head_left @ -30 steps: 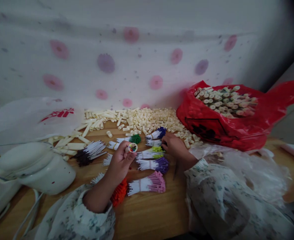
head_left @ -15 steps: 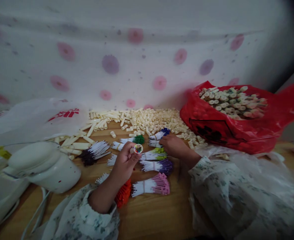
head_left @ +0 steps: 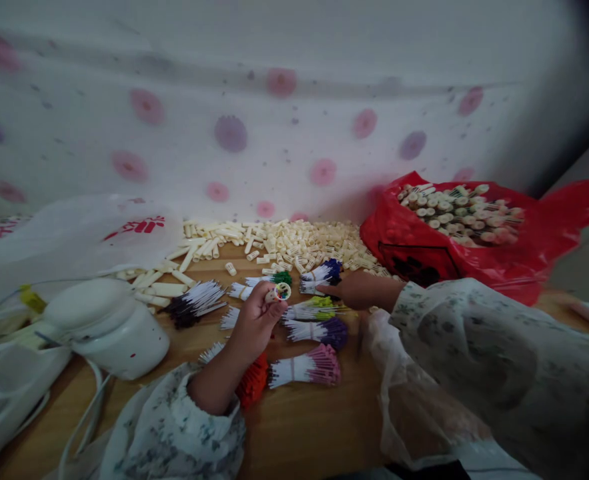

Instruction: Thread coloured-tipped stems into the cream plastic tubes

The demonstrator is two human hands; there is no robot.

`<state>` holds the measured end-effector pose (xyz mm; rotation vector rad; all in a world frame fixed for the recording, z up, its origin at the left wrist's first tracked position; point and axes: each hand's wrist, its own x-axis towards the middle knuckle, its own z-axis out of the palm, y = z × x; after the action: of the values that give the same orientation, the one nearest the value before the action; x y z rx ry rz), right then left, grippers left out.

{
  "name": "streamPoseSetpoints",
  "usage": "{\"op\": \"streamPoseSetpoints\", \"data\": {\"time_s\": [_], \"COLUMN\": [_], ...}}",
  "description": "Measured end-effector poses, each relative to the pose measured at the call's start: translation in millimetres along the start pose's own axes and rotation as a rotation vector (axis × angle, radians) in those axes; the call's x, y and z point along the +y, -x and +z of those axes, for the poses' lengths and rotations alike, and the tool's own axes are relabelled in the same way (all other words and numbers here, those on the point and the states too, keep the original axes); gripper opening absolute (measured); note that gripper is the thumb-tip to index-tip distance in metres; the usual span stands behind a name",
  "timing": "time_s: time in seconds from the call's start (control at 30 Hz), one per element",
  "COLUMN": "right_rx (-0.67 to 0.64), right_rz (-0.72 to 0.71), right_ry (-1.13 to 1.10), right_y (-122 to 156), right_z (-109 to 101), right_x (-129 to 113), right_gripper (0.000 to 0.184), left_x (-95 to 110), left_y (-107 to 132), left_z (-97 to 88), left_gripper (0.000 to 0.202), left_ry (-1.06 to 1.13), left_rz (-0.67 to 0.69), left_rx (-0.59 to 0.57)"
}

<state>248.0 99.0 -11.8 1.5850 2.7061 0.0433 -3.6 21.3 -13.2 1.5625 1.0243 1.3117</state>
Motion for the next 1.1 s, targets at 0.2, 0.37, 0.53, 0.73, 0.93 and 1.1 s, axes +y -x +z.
{"op": "streamPoseSetpoints", "data": {"time_s": [0.2,0.37,0.53,0.73,0.93,1.1], "right_rx": [-0.214,-0.129,0.048,0.263,0.471,0.527], "right_rz": [-0.148,-0.241,-0.443,-0.377,-0.22,-0.241], "right_ry": [0.041,-0.175,-0.576,-0.924,-1.259,-1.094], "right_y": [7.8,24.5,32.0,15.9,12.7,19.7], "right_z": [-33.6,-69.8,-61.2,-25.7,0.4,0.8], "right_x": [2.5,-8.6,-45.9,-71.6,-70.8,-78.8], "right_gripper": [0.056,0.043,0.031,0.016,0.035,0.027], "left_x": [-0.6,8.6,12.5,6.8,14.3,14.8], "left_y": [-0.9,-2.7,-0.8,1.0,-1.0,-0.4], "left_z": [-2.3,-5.1,-2.4,-0.2,1.2,1.9], "left_gripper": [0.038,0.026,0.022,0.023,0.02,0.023], "left_ry": [-0.036,-0.176,-0.204,-0.165,-0.156,-0.15], "left_rz": [0.043,0.06,-0.02,-0.159,-0.138,-0.173], "left_rx": [0.012,0.057,-0.08,-0.26,-0.151,-0.113]}}
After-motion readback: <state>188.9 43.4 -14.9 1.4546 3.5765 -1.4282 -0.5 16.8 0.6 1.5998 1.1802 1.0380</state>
